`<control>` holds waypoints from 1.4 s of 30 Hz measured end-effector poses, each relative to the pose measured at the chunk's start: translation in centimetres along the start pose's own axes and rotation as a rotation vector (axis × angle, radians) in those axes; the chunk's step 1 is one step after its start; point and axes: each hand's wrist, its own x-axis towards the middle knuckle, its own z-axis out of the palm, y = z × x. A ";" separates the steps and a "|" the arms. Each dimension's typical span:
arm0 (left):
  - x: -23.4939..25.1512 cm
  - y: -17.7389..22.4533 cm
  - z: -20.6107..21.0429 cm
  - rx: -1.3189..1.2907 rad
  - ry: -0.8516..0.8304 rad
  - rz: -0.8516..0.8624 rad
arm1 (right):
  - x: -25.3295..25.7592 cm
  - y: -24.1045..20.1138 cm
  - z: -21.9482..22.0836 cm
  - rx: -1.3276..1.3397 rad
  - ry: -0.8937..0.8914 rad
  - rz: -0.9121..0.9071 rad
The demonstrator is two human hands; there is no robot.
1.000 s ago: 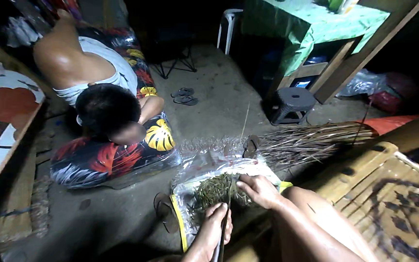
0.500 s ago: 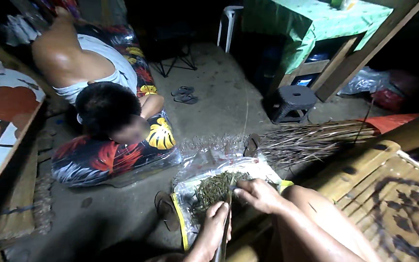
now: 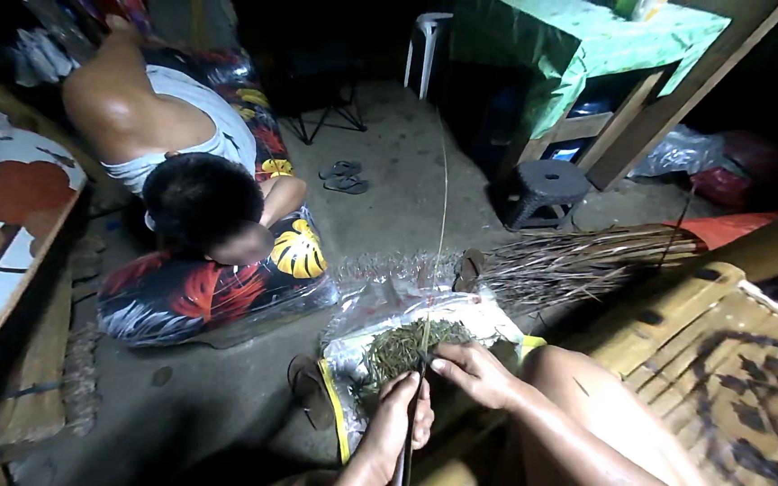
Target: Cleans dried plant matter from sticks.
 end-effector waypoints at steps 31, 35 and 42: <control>0.3 -0.1 0.2 0.414 0.111 0.071 | 0.8 -2.0 -1.3 0.637 -0.182 0.374; -0.1 0.1 0.1 0.252 0.038 0.035 | 1.4 -1.8 -1.3 0.764 -0.028 0.353; 0.3 0.3 0.1 0.226 0.083 0.060 | -0.3 -0.5 -1.7 0.581 -0.040 0.104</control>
